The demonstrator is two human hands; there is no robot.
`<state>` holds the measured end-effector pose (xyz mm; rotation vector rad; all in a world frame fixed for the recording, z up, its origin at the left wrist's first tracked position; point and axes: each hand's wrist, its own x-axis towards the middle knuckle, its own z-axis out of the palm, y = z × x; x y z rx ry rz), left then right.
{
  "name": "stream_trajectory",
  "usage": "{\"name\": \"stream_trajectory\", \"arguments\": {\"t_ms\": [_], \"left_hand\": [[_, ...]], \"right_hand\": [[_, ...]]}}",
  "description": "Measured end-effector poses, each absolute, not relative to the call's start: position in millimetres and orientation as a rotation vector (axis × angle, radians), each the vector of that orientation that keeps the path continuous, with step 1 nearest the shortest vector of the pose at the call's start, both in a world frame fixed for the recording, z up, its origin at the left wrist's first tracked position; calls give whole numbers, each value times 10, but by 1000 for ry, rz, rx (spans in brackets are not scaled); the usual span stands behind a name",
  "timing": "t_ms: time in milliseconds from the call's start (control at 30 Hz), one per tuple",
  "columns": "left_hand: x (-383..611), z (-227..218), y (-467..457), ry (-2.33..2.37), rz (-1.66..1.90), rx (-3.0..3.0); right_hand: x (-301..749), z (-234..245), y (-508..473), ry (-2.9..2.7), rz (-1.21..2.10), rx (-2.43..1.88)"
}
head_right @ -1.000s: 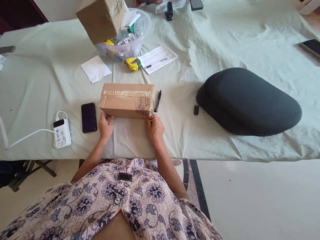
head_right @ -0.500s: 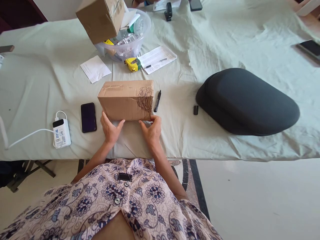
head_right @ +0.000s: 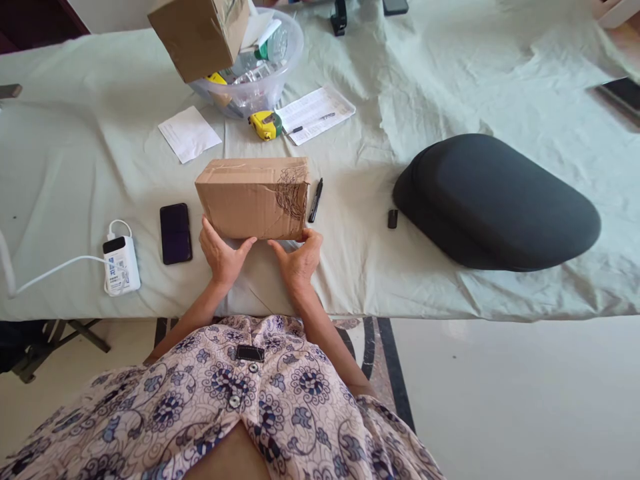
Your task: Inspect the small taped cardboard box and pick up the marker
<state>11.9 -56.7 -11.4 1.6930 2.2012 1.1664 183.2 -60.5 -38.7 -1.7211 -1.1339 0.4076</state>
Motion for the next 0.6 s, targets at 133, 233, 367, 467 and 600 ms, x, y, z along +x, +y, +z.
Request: {"name": "stream_trajectory", "arguments": {"t_ms": [133, 233, 367, 467, 600], "left_hand": [[192, -102, -564, 2243, 1163, 1675], [166, -116, -550, 2251, 1164, 1673], [2, -145, -499, 2127, 1230, 1696], [-127, -117, -470, 2018, 1345, 1659], [-179, 36, -492, 1991, 1524, 1647]], "right_hand": [[1802, -397, -562, -1105, 413, -1782], [1835, -381, -552, -1110, 446, -1763], [1930, -342, -573, -1135, 496, -1614], [2019, -301, -590, -1153, 486, -1507], [2094, -178, -615, -1135, 405, -1432]]}}
